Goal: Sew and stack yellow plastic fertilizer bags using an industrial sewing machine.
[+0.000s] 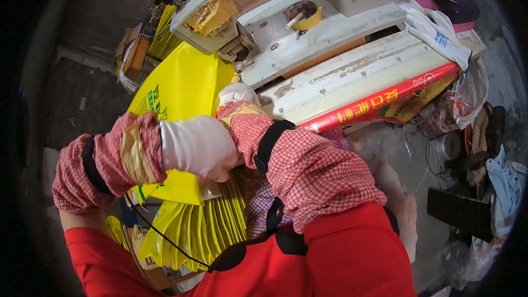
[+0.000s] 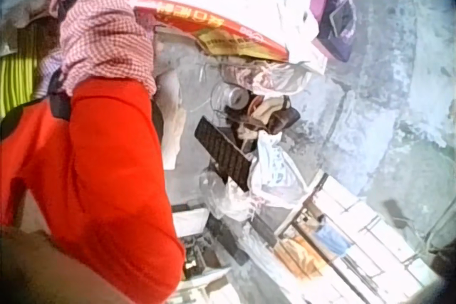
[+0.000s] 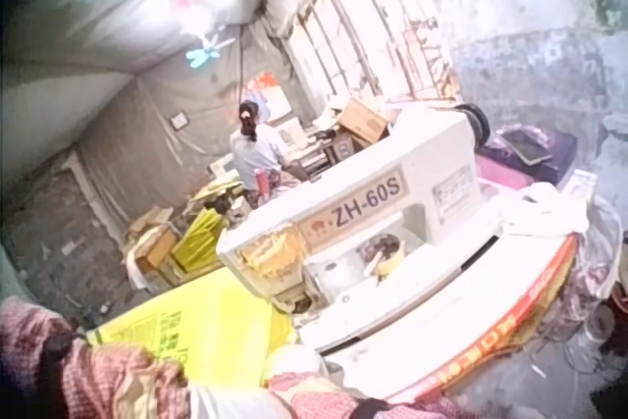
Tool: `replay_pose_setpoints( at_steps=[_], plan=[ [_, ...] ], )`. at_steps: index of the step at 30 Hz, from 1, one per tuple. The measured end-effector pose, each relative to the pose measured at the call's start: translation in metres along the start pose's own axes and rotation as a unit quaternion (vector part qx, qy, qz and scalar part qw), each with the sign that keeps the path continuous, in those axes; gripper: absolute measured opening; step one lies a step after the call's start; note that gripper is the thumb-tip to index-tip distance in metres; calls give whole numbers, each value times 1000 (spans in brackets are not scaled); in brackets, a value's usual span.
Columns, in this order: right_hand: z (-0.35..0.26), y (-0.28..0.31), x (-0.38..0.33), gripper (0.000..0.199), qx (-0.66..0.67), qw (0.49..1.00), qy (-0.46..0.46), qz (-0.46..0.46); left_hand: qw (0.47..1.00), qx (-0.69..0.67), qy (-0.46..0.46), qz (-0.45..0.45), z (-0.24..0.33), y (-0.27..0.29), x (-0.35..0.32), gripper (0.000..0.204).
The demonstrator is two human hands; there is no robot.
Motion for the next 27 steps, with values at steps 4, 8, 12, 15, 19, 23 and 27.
replay_pose_setpoints(
  at_steps=[4,8,12,15,19,23,27],
  plan=[
    [-16,4,-2,36,-17,996,76,-35,974,151,139,-92,-30,5,-27,26],
    [-30,-29,39,33,-11,989,102,-105,902,330,244,-135,-74,18,-70,18],
    [-82,-78,109,28,90,824,516,-217,896,324,237,-192,-49,-2,-94,17],
    [-82,-106,132,27,176,445,853,-206,940,78,299,-142,-4,-35,-62,11],
    [-82,-143,196,29,275,371,857,-230,947,-58,312,-49,-9,-24,-34,15],
    [-121,-131,157,31,363,237,858,-276,968,25,197,-156,-5,-23,-42,19],
    [-79,-94,127,33,446,161,836,-276,974,184,-41,-124,35,-17,-55,21]
  ],
)
Point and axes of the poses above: each hand's wrist, its own x-axis towards the middle knuckle, its own y-axis out of the back of the hand, z = x × y, the point moved 7 cm from there along x, towards the middle knuckle, and after that the axes turned 7 degrees about y, right-handed, at the moved point
